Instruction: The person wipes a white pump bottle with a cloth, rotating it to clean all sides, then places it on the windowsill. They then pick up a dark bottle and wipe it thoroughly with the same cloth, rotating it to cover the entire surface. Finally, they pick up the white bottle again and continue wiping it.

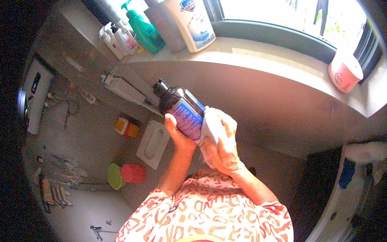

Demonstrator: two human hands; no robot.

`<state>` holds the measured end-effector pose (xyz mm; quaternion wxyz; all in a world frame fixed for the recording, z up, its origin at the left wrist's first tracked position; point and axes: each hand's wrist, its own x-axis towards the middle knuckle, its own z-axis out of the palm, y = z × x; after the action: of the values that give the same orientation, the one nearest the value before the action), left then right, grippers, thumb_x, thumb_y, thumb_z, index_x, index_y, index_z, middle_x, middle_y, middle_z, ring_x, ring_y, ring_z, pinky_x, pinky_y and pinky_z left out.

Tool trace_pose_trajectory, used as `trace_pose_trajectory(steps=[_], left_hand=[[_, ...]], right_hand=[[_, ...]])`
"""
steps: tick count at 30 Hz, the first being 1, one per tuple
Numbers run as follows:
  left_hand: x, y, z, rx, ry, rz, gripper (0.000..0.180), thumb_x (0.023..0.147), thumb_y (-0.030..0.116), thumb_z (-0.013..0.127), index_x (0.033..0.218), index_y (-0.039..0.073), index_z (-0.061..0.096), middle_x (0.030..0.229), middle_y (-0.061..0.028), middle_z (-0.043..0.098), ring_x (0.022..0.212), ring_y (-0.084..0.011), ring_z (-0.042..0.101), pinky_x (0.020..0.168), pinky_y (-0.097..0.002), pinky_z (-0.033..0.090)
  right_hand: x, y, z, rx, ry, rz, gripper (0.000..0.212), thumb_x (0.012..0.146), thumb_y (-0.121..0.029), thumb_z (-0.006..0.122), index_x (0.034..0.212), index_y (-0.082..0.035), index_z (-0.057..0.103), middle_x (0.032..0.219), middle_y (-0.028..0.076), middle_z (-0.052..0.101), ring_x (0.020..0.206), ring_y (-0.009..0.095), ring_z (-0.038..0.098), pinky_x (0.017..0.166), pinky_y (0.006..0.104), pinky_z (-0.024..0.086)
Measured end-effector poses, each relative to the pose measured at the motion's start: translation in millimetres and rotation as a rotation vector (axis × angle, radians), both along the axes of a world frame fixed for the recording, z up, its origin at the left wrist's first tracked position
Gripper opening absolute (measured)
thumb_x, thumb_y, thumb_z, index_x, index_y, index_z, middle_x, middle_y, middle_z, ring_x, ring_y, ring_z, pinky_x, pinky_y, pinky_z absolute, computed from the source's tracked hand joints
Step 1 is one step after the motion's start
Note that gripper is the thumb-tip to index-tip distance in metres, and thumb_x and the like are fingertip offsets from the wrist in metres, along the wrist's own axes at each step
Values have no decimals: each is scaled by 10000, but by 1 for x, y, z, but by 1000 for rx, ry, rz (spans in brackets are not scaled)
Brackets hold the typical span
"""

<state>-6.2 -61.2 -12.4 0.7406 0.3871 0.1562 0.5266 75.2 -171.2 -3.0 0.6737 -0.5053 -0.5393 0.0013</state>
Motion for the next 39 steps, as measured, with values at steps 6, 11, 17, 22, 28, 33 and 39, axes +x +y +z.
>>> trace_pose_trajectory(steps=[6,11,17,22,28,33,39], left_hand=[[-3,-8,5,5,-45,-68,717,745,630,560,1183,70,465,1044,-93,568,924,-231,588,798,-392,508],[-4,5,-15,55,35,38,735,762,647,522,1208,67,448,1092,-115,564,956,-250,585,824,-400,498],[-9,-19,9,-45,-42,-67,665,810,551,543,1215,40,415,1043,-59,546,960,-183,555,835,-363,474],[-17,-20,1,163,52,-92,689,714,384,699,1235,41,407,1126,-96,521,1023,-203,538,860,-356,466],[-10,-19,-1,136,68,-158,692,632,215,786,1209,42,445,1080,-72,558,960,-170,570,830,-316,488],[-9,-20,-8,149,218,-99,653,610,215,811,1165,71,498,1039,-32,590,912,-132,584,813,-295,487],[-7,-19,-6,265,228,-231,758,581,277,833,1202,31,475,1067,-47,576,971,-133,561,870,-296,451]], right_hand=[[11,-11,19,-399,755,350,379,932,-202,443,1279,-50,430,1132,122,548,1026,202,518,930,315,379],[-1,-13,9,-249,380,138,375,892,-90,442,1253,9,436,1199,208,476,1108,307,475,952,369,363],[1,-2,11,-31,-346,-75,583,599,-18,721,1155,-26,546,1219,201,459,1093,353,463,931,428,386],[9,0,22,-47,-202,111,560,678,-26,641,1218,-24,493,1262,205,413,1157,371,415,976,449,336],[21,3,16,-226,230,265,422,890,-164,482,1276,-4,423,1303,195,374,1202,316,390,1007,385,290],[22,7,29,-8,-258,-29,493,719,-97,630,1198,-53,521,1236,199,447,1124,376,429,939,454,349],[31,5,28,-19,-121,33,421,693,-100,603,1107,-42,553,1192,171,486,1058,359,473,929,439,359]])
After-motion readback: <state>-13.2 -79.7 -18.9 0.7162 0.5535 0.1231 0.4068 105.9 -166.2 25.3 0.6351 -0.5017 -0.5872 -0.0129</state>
